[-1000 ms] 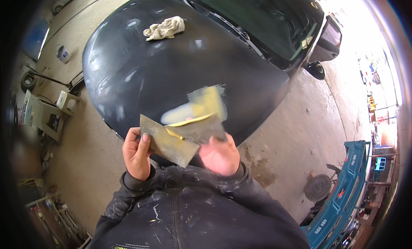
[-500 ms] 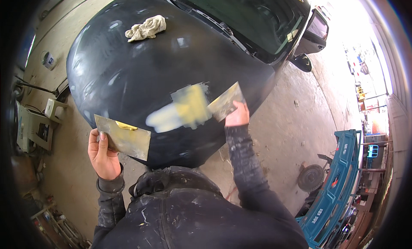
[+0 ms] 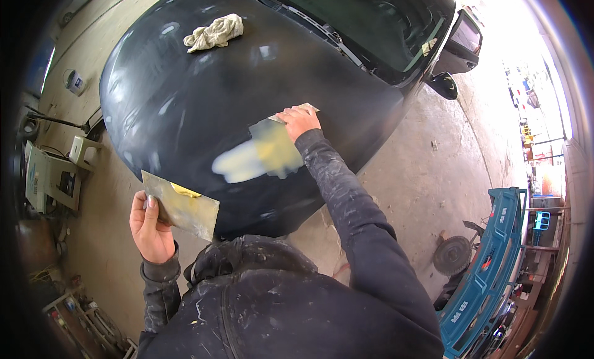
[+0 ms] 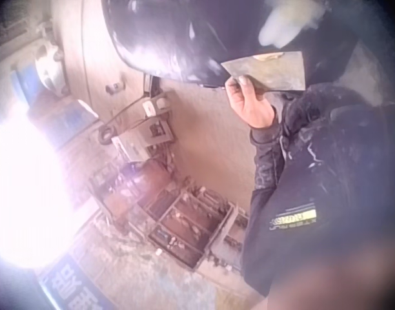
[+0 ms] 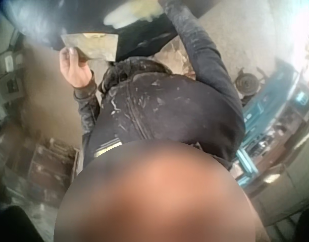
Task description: The person sands the hood of a black car using a sanding block and sandpaper. They repeatedly rub the surface in multiple areas, occasionally switching between sandpaper sheets and inspecting the sanded spots.
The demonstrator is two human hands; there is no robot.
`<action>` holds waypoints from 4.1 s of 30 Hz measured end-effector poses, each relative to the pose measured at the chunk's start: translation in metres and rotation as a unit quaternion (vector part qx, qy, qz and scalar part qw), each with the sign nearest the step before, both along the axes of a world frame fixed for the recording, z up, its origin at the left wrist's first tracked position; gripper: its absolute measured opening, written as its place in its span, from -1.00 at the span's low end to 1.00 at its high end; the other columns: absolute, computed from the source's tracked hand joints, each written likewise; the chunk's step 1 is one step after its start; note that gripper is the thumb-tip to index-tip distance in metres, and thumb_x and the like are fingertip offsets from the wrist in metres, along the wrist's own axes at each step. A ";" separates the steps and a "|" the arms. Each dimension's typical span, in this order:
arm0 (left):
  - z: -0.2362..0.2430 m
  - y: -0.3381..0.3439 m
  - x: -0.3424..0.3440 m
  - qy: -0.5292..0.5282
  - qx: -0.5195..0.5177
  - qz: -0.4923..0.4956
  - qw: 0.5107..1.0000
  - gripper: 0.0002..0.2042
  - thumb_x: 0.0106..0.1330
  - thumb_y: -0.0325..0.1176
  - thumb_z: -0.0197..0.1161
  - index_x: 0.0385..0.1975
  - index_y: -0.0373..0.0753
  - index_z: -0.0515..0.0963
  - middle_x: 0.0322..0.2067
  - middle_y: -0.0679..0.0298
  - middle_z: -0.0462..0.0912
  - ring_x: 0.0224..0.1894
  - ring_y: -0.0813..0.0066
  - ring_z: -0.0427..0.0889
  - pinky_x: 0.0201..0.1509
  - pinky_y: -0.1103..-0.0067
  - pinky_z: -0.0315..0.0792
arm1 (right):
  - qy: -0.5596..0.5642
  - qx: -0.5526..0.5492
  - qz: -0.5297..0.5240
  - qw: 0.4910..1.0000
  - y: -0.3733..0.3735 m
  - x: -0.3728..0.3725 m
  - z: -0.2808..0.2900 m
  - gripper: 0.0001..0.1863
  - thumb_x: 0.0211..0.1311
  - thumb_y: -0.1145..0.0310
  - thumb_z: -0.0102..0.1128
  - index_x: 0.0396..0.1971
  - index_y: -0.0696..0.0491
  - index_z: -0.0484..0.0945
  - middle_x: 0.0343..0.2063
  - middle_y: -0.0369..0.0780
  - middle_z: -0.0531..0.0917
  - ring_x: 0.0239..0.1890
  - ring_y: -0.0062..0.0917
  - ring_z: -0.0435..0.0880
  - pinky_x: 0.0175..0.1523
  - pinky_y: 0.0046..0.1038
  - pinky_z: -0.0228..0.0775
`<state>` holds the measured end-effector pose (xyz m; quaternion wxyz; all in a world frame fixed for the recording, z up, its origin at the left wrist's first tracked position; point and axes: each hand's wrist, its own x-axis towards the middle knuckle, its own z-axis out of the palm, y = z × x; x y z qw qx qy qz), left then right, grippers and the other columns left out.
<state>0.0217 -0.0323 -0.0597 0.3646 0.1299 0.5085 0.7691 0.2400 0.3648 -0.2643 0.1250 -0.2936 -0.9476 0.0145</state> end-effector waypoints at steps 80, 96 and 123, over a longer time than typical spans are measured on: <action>-0.035 -0.026 -0.006 0.426 -0.186 0.051 0.884 -0.74 0.67 -0.29 0.22 -0.05 -0.42 0.48 -0.55 0.37 0.34 -0.46 0.68 0.22 -0.42 0.60 0.14 | 0.026 0.050 0.072 0.996 -0.047 -0.020 0.035 -0.59 0.36 0.36 0.15 0.15 -0.25 0.74 0.07 -0.29 0.78 0.19 -0.33 0.70 0.40 -0.16 0.34; -0.039 -0.040 -0.005 0.394 -0.228 0.045 0.890 -0.77 0.67 -0.31 0.21 0.00 -0.40 0.53 -0.41 0.14 0.73 -0.35 0.61 0.59 -0.21 0.60 0.49 | 0.009 0.027 0.052 0.998 -0.047 -0.029 0.007 -0.49 0.32 0.44 0.12 0.20 -0.32 0.73 0.10 -0.24 0.76 0.28 -0.29 0.64 0.47 -0.11 0.29; -0.041 -0.019 0.009 0.252 -0.136 0.000 0.958 -0.76 0.68 -0.27 0.22 0.04 -0.35 0.49 -0.28 0.34 0.70 -0.28 0.69 0.56 -0.22 0.64 0.46 | -0.014 -0.007 0.026 1.000 -0.181 0.085 0.022 -0.50 0.18 0.45 0.28 0.15 -0.23 0.75 0.09 -0.24 0.72 0.31 -0.25 0.59 0.49 0.00 0.24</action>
